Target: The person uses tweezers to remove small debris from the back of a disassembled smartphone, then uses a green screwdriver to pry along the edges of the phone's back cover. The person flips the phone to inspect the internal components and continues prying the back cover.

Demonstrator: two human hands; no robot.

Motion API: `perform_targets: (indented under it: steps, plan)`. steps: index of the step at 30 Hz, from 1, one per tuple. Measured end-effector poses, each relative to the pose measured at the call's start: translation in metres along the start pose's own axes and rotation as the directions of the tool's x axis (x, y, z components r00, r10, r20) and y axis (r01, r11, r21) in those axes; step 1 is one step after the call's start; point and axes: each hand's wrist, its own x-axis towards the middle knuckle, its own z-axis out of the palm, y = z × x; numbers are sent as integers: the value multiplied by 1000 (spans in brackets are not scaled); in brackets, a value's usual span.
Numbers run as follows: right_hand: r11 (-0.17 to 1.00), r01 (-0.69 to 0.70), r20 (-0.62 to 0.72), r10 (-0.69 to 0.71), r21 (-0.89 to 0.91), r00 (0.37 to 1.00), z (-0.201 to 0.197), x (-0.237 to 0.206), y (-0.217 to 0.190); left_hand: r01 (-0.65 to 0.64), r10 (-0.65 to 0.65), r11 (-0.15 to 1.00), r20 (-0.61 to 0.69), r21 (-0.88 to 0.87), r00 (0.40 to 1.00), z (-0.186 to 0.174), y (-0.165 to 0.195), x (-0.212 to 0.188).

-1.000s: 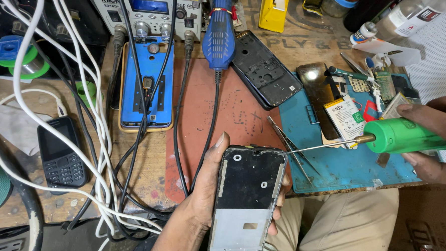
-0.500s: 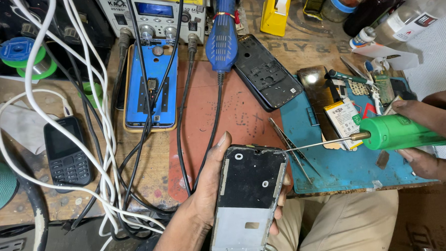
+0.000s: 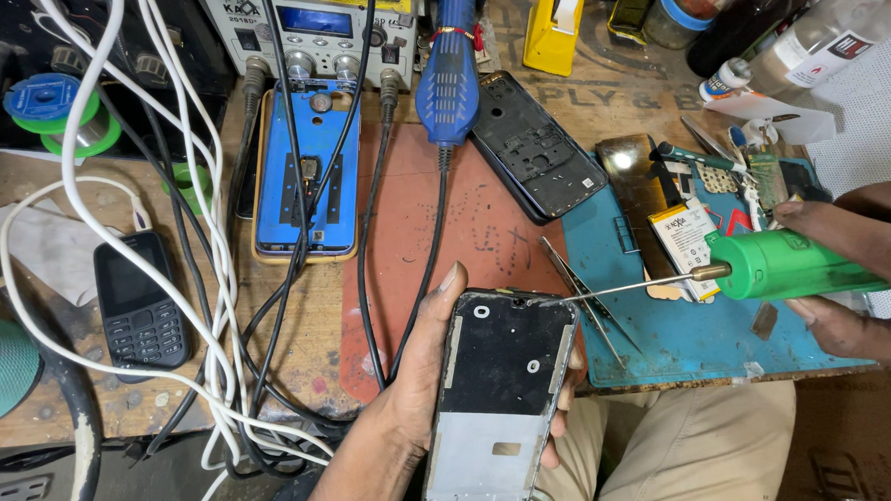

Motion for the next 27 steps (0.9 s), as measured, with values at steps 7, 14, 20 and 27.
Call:
perform_targets:
  steps: [7,14,20,27]
  plan:
    - [999,42,26,-43,8,999,2,-3,7,2,-3,999,-13,-48,1000,-2,0,0]
    - [987,-90,-179,64,-137,982,23,-1,-11,-31,32,995,3,-100,999,-7,-1,2]
    - [999,26,-27,-27,-38,999,4,-12,5,-41,39,991,-15,-124,999,-4,-2,-1]
    - [979,33,-14,-36,-199,999,0,7,-20,-47,50,986,15,-161,999,-4,-1,0]
